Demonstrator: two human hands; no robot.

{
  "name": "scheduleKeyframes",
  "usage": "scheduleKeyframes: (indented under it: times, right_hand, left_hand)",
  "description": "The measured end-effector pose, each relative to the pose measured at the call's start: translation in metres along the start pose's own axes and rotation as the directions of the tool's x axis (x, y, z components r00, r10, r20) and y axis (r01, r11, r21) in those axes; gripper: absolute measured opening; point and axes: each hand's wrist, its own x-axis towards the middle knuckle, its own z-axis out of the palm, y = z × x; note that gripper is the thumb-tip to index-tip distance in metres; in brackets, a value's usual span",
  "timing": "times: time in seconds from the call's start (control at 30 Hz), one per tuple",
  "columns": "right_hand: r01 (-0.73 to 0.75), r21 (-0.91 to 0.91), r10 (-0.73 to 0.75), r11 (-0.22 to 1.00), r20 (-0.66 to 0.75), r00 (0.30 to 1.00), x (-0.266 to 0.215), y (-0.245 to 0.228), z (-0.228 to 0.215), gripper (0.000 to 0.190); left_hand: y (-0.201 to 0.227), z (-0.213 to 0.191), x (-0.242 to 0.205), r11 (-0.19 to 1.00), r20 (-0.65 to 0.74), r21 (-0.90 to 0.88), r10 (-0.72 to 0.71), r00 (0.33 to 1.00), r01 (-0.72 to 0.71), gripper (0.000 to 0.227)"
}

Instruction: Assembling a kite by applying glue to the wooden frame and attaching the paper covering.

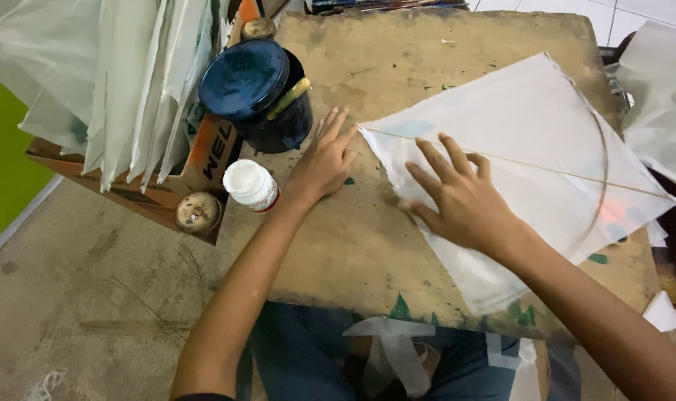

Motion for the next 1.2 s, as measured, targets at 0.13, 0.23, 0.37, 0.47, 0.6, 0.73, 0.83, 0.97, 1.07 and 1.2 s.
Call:
scheduleKeyframes:
  times: [0.13,0.23,0.37,0.47,0.6,0.73,0.83,0.97,1.07,1.2]
  right_hand:
    - [0.011,0.140,-0.008,0.990,-0.022,1.000,0.034,0.004,0.021,0.063]
    - [0.009,0.240,-0.008,0.971,-0.003,1.000,0.062,0.006,0.037,0.067]
    - [0.037,0.301,-0.033,0.953,-0.019,0.999,0.091,0.006,0.061,0.075]
    - [0.061,0.253,-0.048,0.966,-0.060,0.997,0.098,0.008,0.075,0.073]
    - [0.058,0.195,-0.057,0.979,-0.009,0.998,0.097,0.010,0.079,0.068]
    - [0.049,0.234,-0.052,0.971,0.007,0.999,0.099,0.010,0.075,0.068]
    - [0.049,0.265,-0.056,0.963,0.016,0.998,0.099,0.012,0.074,0.066]
    - [0.036,0.415,-0.048,0.909,0.018,0.999,0.097,0.019,0.074,0.056]
    - [0.013,0.552,-0.020,0.834,0.007,1.000,0.096,0.020,0.064,0.053]
    - [-0.004,0.582,0.009,0.813,-0.006,1.000,0.098,0.022,0.069,0.059]
  left_hand:
    - [0.002,-0.002,0.000,1.000,-0.027,0.005,-0.002,1.000,0.003,0.057]
    - [0.007,-0.008,0.000,1.000,0.000,0.000,0.013,1.000,-0.013,0.061]
    - [0.012,-0.017,0.001,0.997,0.072,-0.014,-0.078,0.994,0.079,0.064]
    - [0.018,-0.023,0.002,0.995,0.110,0.022,-0.094,0.989,0.092,0.057]
    - [0.027,-0.028,0.001,0.992,0.101,0.027,-0.127,0.987,0.125,0.052]
    - [0.026,-0.027,0.003,0.988,0.096,0.007,-0.152,0.984,0.152,0.051]
    - [0.025,-0.027,0.001,0.988,0.100,0.023,-0.157,0.983,0.155,0.052]
    - [0.027,-0.028,0.003,0.988,0.116,0.042,-0.154,0.981,0.150,0.052]
    - [0.027,-0.030,0.003,0.986,0.120,0.022,-0.167,0.979,0.166,0.052]
    - [0.027,-0.029,0.003,0.985,0.117,0.000,-0.174,0.978,0.175,0.052]
